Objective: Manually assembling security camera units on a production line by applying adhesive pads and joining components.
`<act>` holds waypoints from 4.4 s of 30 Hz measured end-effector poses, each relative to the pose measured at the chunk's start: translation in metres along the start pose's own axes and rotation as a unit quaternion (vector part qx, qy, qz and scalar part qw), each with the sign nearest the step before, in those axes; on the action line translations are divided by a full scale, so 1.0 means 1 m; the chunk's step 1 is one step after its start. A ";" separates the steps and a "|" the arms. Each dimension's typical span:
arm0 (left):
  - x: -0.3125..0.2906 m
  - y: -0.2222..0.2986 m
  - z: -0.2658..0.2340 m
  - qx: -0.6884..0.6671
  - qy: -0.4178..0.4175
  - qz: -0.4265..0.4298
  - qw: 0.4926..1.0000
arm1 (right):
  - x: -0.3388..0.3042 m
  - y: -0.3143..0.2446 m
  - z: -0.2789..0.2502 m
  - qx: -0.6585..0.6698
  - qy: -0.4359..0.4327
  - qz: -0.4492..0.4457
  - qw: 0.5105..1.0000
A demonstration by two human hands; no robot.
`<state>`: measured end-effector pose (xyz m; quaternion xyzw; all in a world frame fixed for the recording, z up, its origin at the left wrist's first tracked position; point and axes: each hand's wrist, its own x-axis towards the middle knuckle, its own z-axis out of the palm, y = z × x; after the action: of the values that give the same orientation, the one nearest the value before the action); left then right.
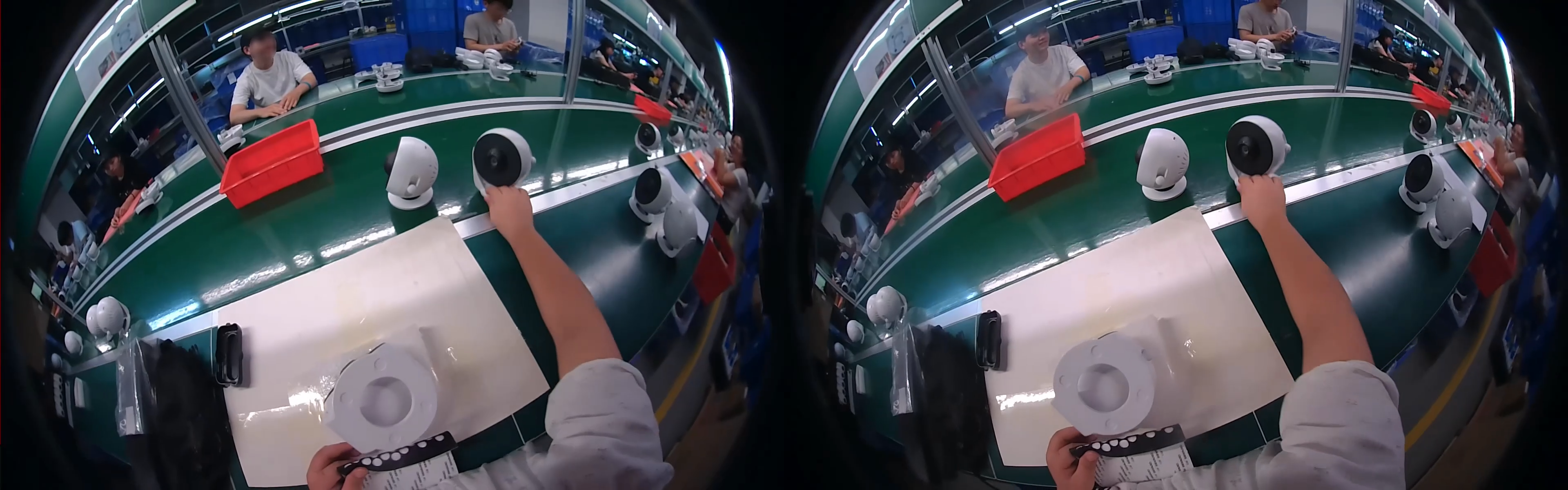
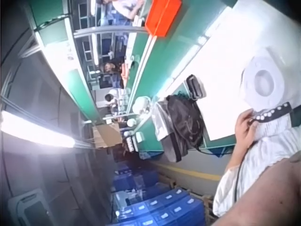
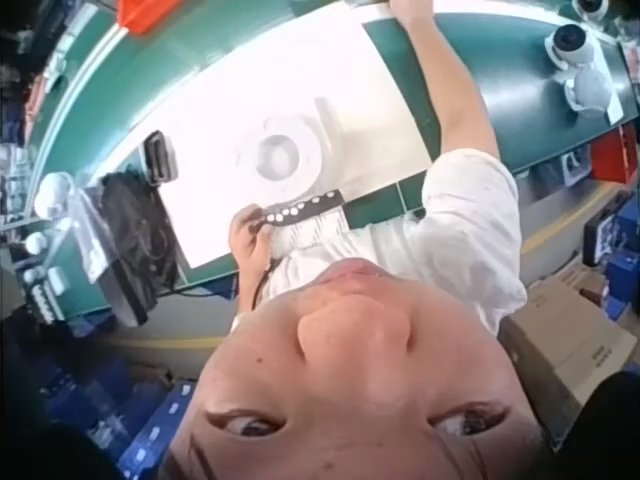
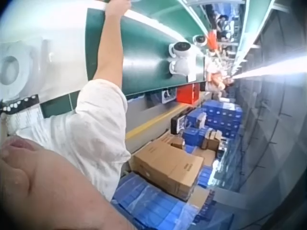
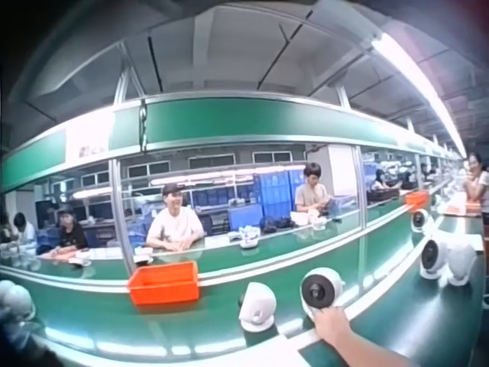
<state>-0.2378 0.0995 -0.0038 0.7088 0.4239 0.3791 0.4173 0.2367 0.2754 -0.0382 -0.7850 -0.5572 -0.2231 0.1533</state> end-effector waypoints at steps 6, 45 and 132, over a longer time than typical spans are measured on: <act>-0.010 -0.015 0.003 -0.060 0.039 0.080 0.994 | -0.074 -0.013 -0.052 0.068 0.081 -0.097 0.990; 0.020 0.008 0.013 -0.056 -0.073 0.246 0.965 | -0.203 -0.188 -0.217 0.526 -0.118 -0.221 0.813; 0.022 -0.002 0.009 0.030 -0.020 0.282 0.959 | -0.121 -0.207 -0.216 0.595 -0.184 -0.261 0.737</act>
<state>-0.2225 0.1179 -0.0053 0.8193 0.2097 0.4541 0.2802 -0.0309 0.1404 0.0816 -0.3830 -0.7769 0.2717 0.4194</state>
